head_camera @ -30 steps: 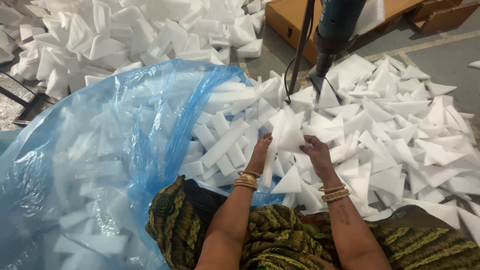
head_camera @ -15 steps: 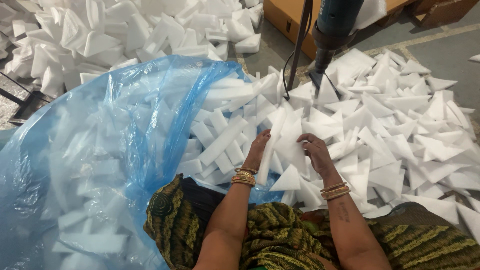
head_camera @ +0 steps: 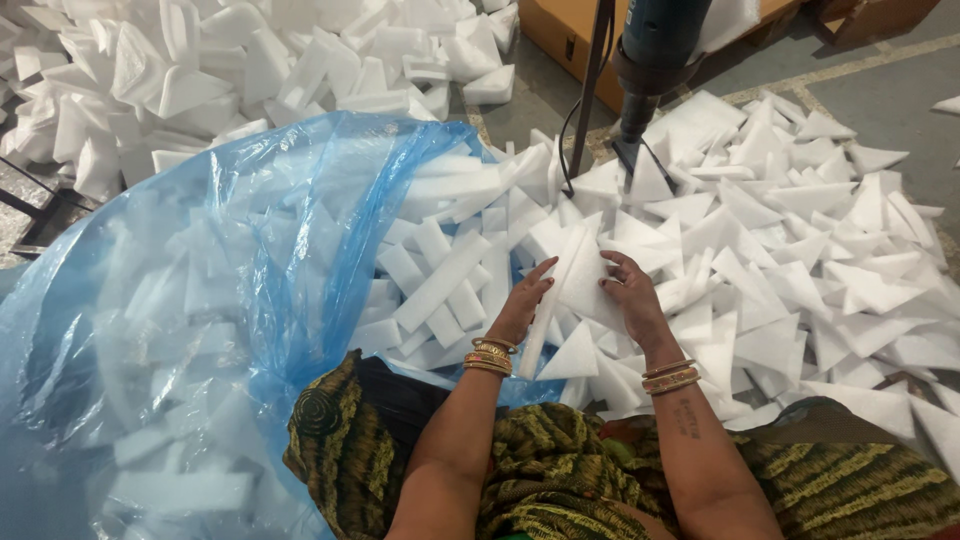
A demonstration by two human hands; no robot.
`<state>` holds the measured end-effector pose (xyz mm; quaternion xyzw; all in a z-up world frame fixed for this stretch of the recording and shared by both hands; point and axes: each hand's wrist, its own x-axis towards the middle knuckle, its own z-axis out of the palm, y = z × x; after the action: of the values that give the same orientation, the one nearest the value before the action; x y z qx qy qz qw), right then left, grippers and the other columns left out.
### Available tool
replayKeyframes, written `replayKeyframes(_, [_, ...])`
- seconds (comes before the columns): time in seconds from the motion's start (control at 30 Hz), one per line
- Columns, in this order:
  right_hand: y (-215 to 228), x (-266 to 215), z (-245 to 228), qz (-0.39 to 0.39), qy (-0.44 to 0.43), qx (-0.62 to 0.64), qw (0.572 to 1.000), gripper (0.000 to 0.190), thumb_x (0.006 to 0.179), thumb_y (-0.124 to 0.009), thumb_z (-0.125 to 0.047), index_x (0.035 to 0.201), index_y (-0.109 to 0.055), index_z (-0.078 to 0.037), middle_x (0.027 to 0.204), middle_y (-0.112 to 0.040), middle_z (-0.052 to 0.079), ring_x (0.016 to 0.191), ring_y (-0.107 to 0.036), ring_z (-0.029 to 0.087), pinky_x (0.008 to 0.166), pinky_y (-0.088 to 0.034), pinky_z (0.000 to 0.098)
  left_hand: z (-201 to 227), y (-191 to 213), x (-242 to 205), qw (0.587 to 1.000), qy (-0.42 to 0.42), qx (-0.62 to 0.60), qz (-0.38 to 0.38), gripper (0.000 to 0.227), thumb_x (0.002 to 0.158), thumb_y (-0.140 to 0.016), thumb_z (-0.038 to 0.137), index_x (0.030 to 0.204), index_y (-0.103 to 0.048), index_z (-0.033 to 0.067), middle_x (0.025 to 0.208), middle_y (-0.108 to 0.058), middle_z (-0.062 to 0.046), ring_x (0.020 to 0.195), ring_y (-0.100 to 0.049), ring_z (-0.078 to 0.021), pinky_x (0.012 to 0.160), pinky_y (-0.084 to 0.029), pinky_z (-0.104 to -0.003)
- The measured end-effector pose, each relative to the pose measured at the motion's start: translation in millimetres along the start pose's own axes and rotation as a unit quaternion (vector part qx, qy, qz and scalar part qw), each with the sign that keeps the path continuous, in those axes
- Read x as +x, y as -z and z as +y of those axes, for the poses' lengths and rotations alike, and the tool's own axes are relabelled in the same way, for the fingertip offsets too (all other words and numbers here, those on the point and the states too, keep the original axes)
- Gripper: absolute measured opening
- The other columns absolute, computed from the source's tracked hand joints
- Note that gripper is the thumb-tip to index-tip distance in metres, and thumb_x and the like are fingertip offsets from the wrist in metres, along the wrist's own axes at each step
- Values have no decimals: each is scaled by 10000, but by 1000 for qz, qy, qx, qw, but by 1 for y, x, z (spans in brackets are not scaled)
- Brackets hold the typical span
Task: The person sits on the floor and repeatedly picks up white foam pieces, places them under a vertical cutting tool, and cuts them into smaller triangular pieces. The cut pieces are dropped onto a pile on the floor.
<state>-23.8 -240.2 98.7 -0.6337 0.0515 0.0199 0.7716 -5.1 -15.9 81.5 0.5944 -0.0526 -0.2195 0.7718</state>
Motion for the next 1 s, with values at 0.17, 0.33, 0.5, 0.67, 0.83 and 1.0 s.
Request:
replayKeyframes(0.17, [2, 3, 8, 9, -9, -9, 1000, 507, 887, -622, 52, 1377, -605, -79, 1098, -561, 46, 980, -550, 127, 869, -491, 246, 2, -1, -1, 1000, 8, 5, 5, 539, 995, -528, 233, 1532, -504, 197, 1268, -629, -29, 965, -558, -111, 839, -504, -247])
replayKeyframes(0.33, [3, 4, 10, 17, -16, -27, 999, 500, 889, -636, 39, 1371, -617, -91, 1102, -553, 43, 973, -541, 122, 862, -487, 242, 2, -2, -1, 999, 32, 18, 16, 547, 1014, -523, 248, 1560, -509, 212, 1199, -621, -93, 878, -516, -133, 732, -489, -258])
replayKeyframes(0.5, [2, 2, 7, 28, -7, -59, 998, 508, 889, -647, 34, 1377, -621, -102, 1133, -565, 50, 1012, -551, 118, 896, -487, 229, 6, -7, -2, 998, 19, -51, -4, 563, 1002, -516, 251, 1547, -475, 118, 1357, -621, -74, 1012, -621, -121, 845, -535, -251])
replayKeyframes(0.67, [-2, -2, -14, 24, 0, 8, 1000, 488, 909, -623, 34, 1384, -610, -78, 1117, -612, 58, 985, -581, 124, 858, -505, 244, 21, -23, -2, 997, -10, -74, -12, 570, 1022, -466, 232, 1560, -431, 50, 1420, -590, -108, 1065, -616, -135, 899, -515, -283])
replayKeyframes(0.83, [0, 2, -43, 19, 33, 25, 999, 470, 921, -616, 55, 1379, -620, -52, 1099, -629, 46, 960, -612, 116, 842, -523, 241, 55, -41, -15, 944, -255, 210, -20, 494, 1099, -371, 193, 1555, -443, 16, 1556, -538, -110, 1221, -634, -151, 1039, -501, -287])
replayKeyframes(1.0, [14, 27, -56, -21, 72, 111, 991, 470, 915, -633, 84, 1372, -629, -23, 1088, -608, 22, 983, -612, 111, 866, -538, 243, 81, -67, -4, 990, -84, -114, -28, 554, 1046, -393, 198, 1584, -400, 63, 1460, -560, -97, 1107, -608, -128, 911, -500, -286])
